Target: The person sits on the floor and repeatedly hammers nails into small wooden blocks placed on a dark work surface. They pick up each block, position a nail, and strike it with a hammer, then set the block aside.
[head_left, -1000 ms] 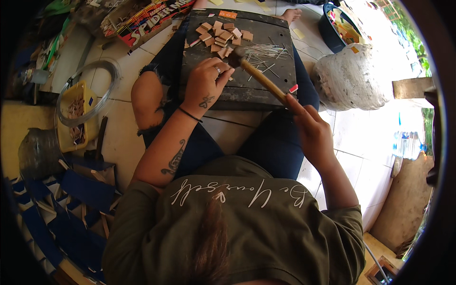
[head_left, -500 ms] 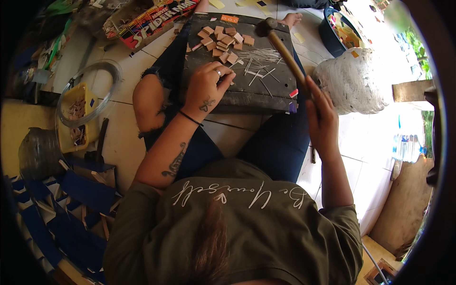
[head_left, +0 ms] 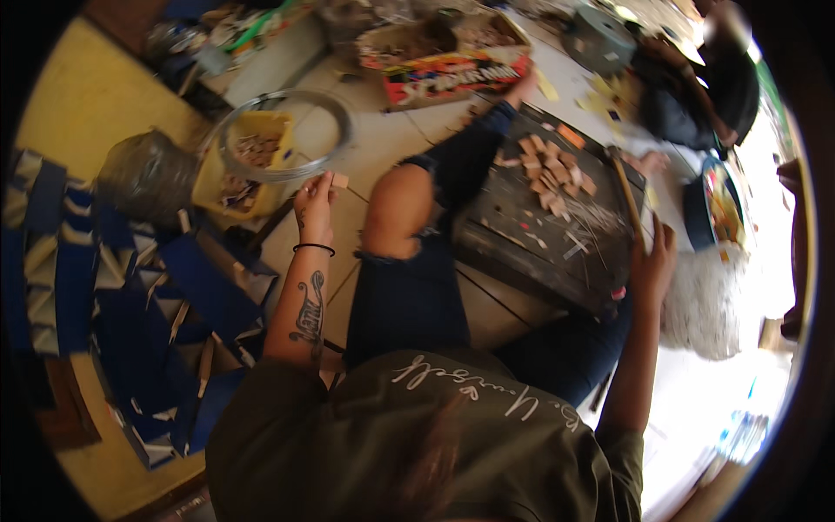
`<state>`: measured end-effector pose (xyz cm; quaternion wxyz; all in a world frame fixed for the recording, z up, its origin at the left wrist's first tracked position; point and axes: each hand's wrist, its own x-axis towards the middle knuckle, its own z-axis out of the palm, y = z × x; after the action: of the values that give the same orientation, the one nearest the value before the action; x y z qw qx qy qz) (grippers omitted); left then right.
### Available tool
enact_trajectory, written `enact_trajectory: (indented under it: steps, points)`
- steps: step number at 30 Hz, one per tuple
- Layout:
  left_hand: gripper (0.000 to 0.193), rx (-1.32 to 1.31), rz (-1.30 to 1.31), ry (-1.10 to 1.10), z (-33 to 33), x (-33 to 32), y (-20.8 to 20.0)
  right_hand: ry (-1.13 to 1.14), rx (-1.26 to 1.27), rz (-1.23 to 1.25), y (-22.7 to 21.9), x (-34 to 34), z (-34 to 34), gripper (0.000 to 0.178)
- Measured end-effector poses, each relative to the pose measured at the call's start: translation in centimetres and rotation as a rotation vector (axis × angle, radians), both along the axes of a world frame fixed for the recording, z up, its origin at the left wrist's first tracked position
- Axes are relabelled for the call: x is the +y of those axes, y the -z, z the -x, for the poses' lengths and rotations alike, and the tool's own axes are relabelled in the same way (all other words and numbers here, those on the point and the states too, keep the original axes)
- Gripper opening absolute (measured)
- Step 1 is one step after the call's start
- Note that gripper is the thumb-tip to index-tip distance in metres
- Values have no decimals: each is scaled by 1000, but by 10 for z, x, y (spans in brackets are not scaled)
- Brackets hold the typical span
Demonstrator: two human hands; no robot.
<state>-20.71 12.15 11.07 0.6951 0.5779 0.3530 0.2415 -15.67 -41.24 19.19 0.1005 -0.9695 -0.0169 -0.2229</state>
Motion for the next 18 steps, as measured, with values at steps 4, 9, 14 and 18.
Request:
enact_trajectory:
  steps: [4,9,14,18]
  points:
    - [16,35,301,24,6,91,29,-120,-109,-49,-4,8,1,46]
    - [31,-363,369,-319,-32,195,0,-178,-121,-59,-24,23,11,45]
    - [41,-235,478,-92,-35,183,-16,-151,-46,-174,-34,46,29,43]
    - [39,-131,137,83,-22,108,-9,-258,34,-83,-41,47,30,38]
